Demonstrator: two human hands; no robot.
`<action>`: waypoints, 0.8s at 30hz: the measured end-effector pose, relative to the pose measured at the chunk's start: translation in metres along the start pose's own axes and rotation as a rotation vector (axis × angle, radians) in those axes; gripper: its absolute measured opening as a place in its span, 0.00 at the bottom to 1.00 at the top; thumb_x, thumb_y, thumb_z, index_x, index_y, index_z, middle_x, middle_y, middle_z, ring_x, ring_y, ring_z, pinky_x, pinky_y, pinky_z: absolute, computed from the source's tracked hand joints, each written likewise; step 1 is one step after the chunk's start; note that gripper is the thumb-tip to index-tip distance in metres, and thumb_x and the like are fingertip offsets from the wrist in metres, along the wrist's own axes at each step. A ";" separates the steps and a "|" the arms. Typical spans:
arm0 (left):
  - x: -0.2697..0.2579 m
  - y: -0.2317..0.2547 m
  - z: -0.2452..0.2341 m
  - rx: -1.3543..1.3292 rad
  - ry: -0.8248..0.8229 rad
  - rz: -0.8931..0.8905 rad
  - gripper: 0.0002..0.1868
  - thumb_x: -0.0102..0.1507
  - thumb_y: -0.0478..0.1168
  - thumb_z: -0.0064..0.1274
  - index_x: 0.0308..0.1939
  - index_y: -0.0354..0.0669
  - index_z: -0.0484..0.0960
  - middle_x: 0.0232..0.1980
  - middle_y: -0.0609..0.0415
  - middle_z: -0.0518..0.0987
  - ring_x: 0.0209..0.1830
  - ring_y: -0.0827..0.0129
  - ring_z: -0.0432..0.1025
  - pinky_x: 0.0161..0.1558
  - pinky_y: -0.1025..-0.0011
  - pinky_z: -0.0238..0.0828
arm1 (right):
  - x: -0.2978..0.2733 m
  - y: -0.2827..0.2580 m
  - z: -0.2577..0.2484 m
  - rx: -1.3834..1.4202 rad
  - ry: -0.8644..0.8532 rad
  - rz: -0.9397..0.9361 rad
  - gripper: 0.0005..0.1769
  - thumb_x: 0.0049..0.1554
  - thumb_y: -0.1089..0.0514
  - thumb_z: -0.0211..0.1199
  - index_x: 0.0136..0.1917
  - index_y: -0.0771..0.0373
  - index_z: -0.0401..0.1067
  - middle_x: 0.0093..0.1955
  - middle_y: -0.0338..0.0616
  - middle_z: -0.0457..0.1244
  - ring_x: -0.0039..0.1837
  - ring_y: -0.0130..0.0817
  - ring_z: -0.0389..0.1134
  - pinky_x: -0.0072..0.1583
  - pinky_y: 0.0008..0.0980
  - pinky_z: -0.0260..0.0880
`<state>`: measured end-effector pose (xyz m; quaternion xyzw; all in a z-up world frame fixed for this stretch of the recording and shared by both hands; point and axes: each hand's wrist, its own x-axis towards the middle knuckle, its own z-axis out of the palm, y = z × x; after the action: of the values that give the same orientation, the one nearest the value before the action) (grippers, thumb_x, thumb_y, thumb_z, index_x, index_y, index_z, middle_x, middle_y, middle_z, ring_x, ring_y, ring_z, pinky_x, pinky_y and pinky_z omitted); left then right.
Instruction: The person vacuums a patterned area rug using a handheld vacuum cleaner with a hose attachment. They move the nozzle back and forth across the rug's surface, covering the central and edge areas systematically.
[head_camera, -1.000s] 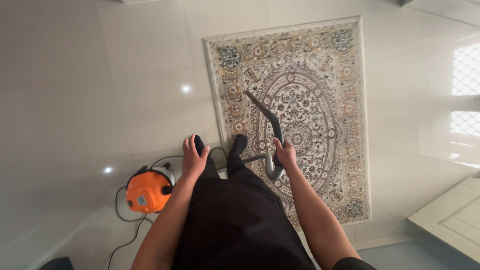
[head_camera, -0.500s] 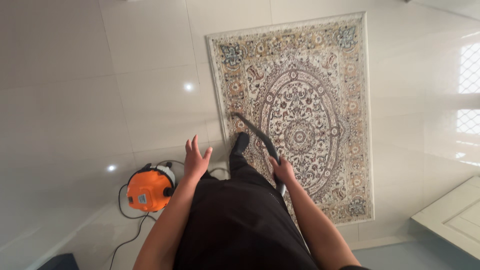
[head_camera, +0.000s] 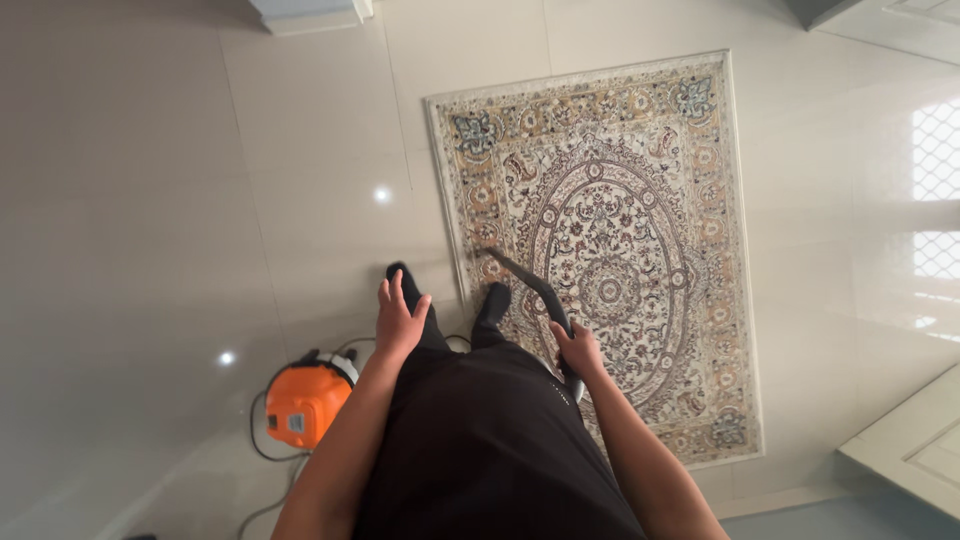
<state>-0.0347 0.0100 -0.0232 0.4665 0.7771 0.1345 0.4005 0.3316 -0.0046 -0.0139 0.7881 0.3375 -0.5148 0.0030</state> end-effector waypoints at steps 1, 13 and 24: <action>0.010 0.000 -0.003 0.005 0.008 0.033 0.45 0.65 0.58 0.53 0.79 0.49 0.49 0.80 0.30 0.50 0.75 0.35 0.56 0.66 0.50 0.65 | 0.006 -0.009 0.003 -0.029 0.019 -0.038 0.29 0.58 0.35 0.63 0.49 0.66 0.75 0.28 0.46 0.67 0.29 0.36 0.71 0.37 0.40 0.73; 0.156 0.026 -0.069 0.093 -0.119 0.273 0.44 0.65 0.58 0.53 0.79 0.52 0.50 0.80 0.30 0.49 0.76 0.36 0.55 0.66 0.50 0.64 | 0.032 -0.100 0.091 -0.133 0.231 -0.091 0.38 0.54 0.27 0.61 0.58 0.62 0.75 0.45 0.57 0.71 0.52 0.53 0.73 0.56 0.50 0.71; 0.208 0.032 -0.098 0.109 -0.213 0.349 0.44 0.65 0.59 0.52 0.79 0.52 0.49 0.79 0.29 0.49 0.74 0.34 0.57 0.65 0.50 0.67 | 0.022 -0.140 0.107 -0.178 0.149 0.139 0.39 0.54 0.24 0.57 0.58 0.59 0.77 0.48 0.56 0.73 0.55 0.50 0.76 0.59 0.48 0.73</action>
<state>-0.1389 0.2166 -0.0448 0.6265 0.6439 0.1096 0.4254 0.1757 0.0774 -0.0341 0.8423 0.3256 -0.4213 0.0835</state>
